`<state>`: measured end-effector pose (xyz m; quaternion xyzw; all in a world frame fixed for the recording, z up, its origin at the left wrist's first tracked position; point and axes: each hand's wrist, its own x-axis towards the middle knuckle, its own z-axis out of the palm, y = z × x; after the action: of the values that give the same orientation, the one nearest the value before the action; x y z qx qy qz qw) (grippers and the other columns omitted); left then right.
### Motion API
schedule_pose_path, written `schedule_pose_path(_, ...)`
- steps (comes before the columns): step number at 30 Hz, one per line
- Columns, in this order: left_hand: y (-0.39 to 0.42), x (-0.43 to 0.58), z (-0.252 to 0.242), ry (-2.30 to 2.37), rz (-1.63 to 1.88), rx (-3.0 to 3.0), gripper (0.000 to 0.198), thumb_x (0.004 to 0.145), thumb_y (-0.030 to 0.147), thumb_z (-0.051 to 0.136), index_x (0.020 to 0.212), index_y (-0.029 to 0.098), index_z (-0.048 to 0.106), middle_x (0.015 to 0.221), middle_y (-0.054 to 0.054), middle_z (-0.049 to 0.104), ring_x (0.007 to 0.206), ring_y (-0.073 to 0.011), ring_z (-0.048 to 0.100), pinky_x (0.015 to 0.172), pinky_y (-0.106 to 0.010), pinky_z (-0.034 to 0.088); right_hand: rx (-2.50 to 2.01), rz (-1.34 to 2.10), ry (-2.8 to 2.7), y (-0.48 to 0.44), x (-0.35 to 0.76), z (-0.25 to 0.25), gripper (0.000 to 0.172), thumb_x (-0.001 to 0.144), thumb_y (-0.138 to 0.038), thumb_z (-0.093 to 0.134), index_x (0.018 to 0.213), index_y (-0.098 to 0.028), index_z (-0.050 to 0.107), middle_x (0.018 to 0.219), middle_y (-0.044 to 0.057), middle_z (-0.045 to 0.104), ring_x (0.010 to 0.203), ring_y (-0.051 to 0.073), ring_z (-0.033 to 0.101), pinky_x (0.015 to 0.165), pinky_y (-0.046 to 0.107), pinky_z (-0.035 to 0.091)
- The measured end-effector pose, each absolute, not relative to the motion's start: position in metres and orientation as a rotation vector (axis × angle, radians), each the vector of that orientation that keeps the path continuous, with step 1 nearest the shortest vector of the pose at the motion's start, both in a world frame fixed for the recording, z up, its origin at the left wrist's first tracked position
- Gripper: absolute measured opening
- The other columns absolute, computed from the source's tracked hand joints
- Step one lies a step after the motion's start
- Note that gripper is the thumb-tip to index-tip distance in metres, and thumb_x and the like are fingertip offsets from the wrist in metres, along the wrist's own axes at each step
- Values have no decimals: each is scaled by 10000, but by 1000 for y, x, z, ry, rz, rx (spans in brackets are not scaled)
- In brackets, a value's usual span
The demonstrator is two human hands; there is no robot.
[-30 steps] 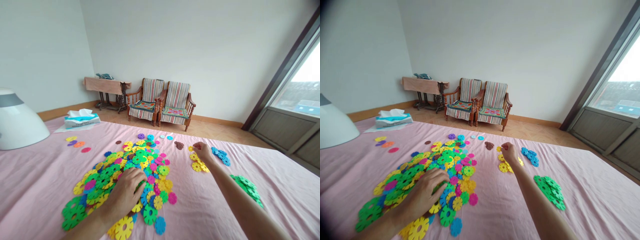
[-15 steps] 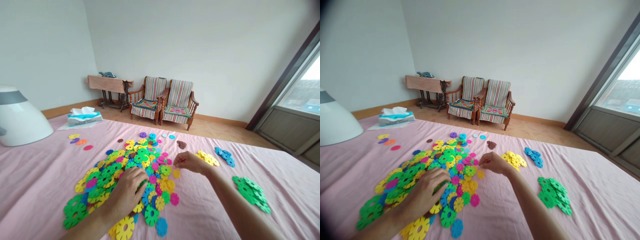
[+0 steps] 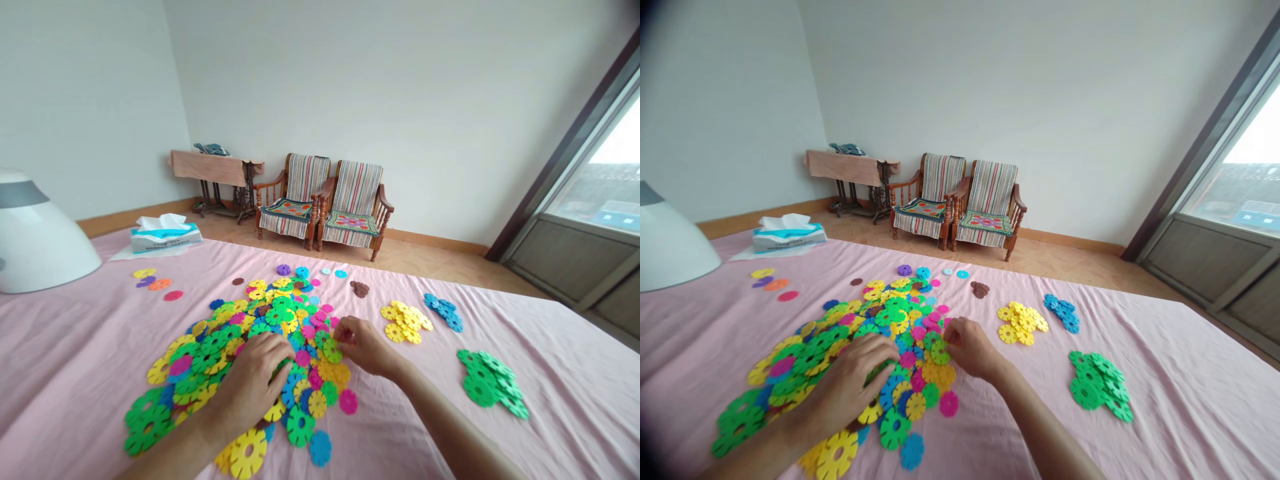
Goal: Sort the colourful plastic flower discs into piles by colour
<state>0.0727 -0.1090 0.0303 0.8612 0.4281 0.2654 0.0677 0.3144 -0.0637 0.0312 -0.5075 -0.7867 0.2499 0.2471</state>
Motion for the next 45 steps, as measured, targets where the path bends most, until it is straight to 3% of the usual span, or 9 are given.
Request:
schedule_pose_path(4,-109,73,31,1287,808,2594,142,873,128,507,851,216,616,893,-22,618,873,-201,552,806,-345,436,-1447,684,-2084,-68,326,30,164,660,-17,512,692,-163,581,644,-22,578,595,94,515,558,195,375)
schedule_pose_path(8,-110,73,31,1289,811,2599,135,880,141,505,856,210,618,910,-27,619,885,-202,548,816,-351,437,-1421,711,-2118,-76,334,34,148,705,-87,536,800,-170,613,764,9,622,689,119,561,611,211,408)
schedule_pose_path(12,-110,73,33,1286,822,2608,143,879,141,501,853,212,623,901,-28,621,878,-199,554,813,-344,442,-1588,635,-2175,-83,336,37,164,661,-98,596,809,-167,607,845,39,597,745,144,545,656,242,403)
schedule_pose_path(19,-111,74,34,1284,821,2603,139,872,132,508,849,208,622,890,-29,624,871,-205,555,804,-351,444,-1624,766,-2122,-85,337,34,141,651,-113,600,736,-188,516,652,-41,503,592,99,444,516,211,289)
schedule_pose_path(25,-111,73,31,1286,807,2593,129,867,122,521,861,208,618,907,-27,619,896,-205,547,826,-358,437,-1494,969,-2091,-83,346,34,65,684,-115,565,721,-167,575,589,-66,409,551,77,345,487,206,249)
schedule_pose_path(35,-111,75,32,1224,811,2585,147,887,129,506,915,214,623,957,-26,628,926,-194,555,853,-357,447,-1403,1234,-1943,-80,350,29,89,692,-146,538,754,-170,597,623,-30,576,549,93,505,507,200,368)
schedule_pose_path(45,-110,73,30,1208,847,2606,162,871,115,512,918,225,622,973,-20,629,941,-198,555,851,-345,451,-1738,476,-1615,-25,396,30,107,708,-235,557,712,-193,655,664,5,671,616,138,596,537,217,420)
